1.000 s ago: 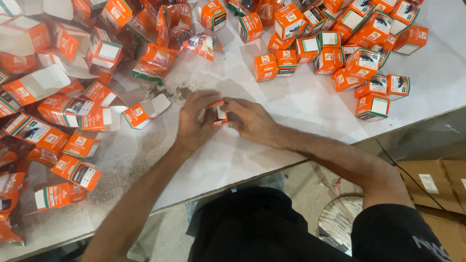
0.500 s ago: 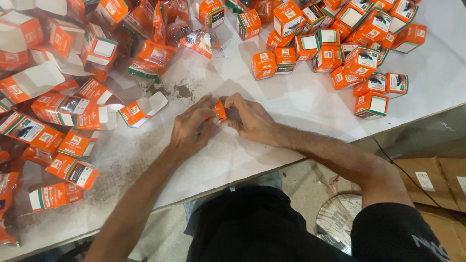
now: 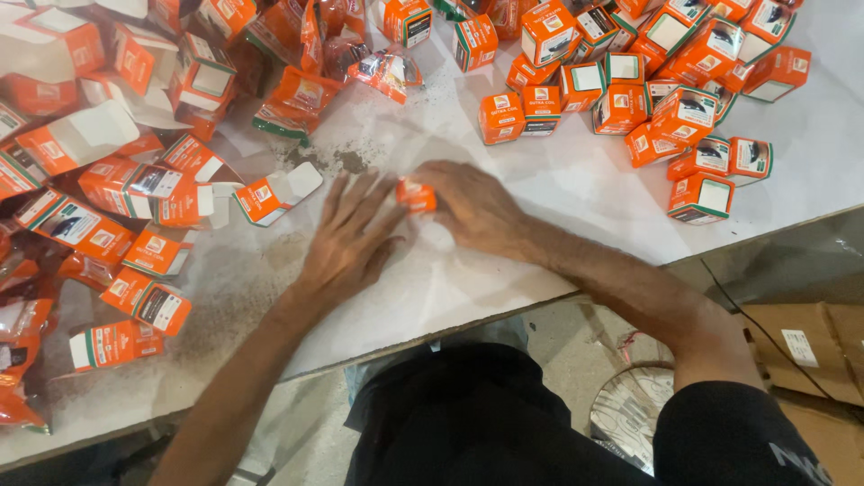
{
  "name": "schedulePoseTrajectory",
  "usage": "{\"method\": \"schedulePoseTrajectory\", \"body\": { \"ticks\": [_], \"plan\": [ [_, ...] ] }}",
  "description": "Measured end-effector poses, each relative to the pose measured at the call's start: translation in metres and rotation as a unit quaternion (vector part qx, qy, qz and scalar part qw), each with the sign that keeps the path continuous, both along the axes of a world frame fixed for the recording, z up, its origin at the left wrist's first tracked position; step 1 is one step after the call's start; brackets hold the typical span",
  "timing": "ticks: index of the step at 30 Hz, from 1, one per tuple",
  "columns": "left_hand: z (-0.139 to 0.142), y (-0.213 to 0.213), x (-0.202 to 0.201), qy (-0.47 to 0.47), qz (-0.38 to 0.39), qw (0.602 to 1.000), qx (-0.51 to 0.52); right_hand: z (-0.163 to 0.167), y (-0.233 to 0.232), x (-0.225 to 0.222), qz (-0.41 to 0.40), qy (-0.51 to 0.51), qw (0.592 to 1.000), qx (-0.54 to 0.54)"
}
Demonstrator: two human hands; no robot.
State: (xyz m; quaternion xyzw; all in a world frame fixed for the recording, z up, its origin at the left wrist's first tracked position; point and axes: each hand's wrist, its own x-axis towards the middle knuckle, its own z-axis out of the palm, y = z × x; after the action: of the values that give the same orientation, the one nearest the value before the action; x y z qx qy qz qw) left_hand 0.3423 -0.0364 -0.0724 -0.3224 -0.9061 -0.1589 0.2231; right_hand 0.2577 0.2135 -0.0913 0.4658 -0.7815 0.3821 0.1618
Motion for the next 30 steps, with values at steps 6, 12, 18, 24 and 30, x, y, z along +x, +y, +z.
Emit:
{"method": "schedulePoseTrajectory", "body": {
  "ticks": [6,12,18,24,30],
  "plan": [
    [0.028,-0.062,0.023,0.062,0.341,0.926,-0.147,0.017,0.029,-0.015,-0.228,0.226,0.940,-0.113],
    [0.004,0.013,0.001,0.121,0.184,0.972,0.076,-0.014,-0.009,0.003,0.159,-0.410,0.893,-0.094],
    [0.004,0.047,-0.068,-0.058,-0.028,0.989,0.135,-0.020,0.007,-0.012,-0.020,-0.325,0.930,-0.171],
    [0.008,0.032,-0.182,0.015,0.130,0.989,0.064,-0.014,0.000,-0.007,0.014,-0.267,0.961,-0.067],
    [-0.014,0.029,-0.194,0.024,0.126,0.988,-0.083,-0.013,0.005,-0.008,0.051,-0.271,0.959,-0.070]
  ]
}}
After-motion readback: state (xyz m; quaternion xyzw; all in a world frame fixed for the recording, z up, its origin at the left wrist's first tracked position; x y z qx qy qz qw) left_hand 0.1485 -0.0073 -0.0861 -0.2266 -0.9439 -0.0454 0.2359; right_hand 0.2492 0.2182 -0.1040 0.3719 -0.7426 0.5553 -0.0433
